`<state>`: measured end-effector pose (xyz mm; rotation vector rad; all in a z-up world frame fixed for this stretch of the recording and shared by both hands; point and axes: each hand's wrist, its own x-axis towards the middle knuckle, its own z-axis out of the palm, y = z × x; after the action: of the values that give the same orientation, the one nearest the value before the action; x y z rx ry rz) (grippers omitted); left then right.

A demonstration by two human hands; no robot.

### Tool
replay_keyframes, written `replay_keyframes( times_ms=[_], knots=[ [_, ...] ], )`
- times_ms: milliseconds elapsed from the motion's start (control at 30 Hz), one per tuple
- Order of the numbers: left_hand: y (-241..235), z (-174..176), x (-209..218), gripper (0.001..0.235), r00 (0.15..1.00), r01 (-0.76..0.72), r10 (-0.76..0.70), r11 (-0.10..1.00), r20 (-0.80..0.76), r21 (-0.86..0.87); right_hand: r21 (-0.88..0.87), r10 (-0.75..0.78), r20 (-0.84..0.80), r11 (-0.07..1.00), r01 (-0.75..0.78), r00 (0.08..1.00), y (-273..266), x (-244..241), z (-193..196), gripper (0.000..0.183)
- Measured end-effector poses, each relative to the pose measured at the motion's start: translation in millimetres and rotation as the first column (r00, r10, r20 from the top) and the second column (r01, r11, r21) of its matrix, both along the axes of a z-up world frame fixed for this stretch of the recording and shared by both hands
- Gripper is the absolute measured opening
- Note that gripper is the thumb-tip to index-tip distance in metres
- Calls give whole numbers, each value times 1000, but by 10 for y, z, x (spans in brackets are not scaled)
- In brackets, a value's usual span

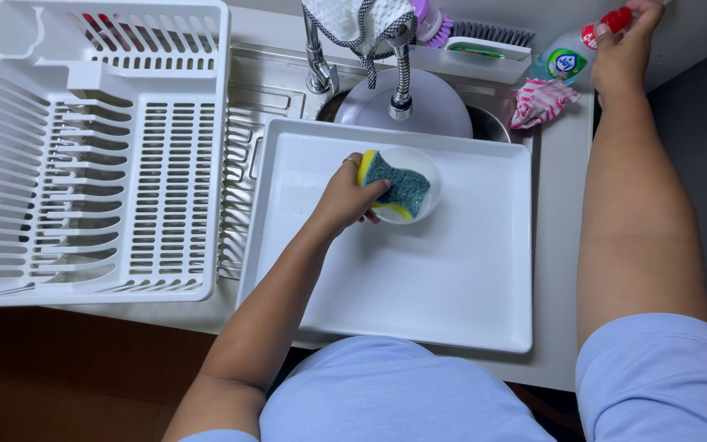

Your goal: Washing a white plastic tray in a kitchen sink with a sponge and dish soap.

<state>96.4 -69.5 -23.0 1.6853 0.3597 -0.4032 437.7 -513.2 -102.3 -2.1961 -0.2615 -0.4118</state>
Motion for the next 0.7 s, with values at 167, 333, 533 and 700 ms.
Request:
replay_keyframes(
  times_ms=[167, 333, 533, 700],
  knots=[
    [-93, -162, 271, 61, 989, -125, 135, 980, 55, -154, 0, 21, 97, 1000, -21, 995, -60, 26, -83, 67],
    [-117, -265, 492, 64, 978, -206, 205, 957, -29, -202, 25, 63, -28, 998, -62, 998, 910, -889, 384, 57],
    [-93, -383, 666, 54, 959, -283, 264, 895, -101, -345, 196, 319, -672, 947, -255, 668, 2180, -2190, 578, 60],
    [25, -170, 638, 59, 963, -270, 250, 910, -103, -315, 463, 367, -780, 883, 74, 507, 2520, -2431, 551, 51]
  ],
)
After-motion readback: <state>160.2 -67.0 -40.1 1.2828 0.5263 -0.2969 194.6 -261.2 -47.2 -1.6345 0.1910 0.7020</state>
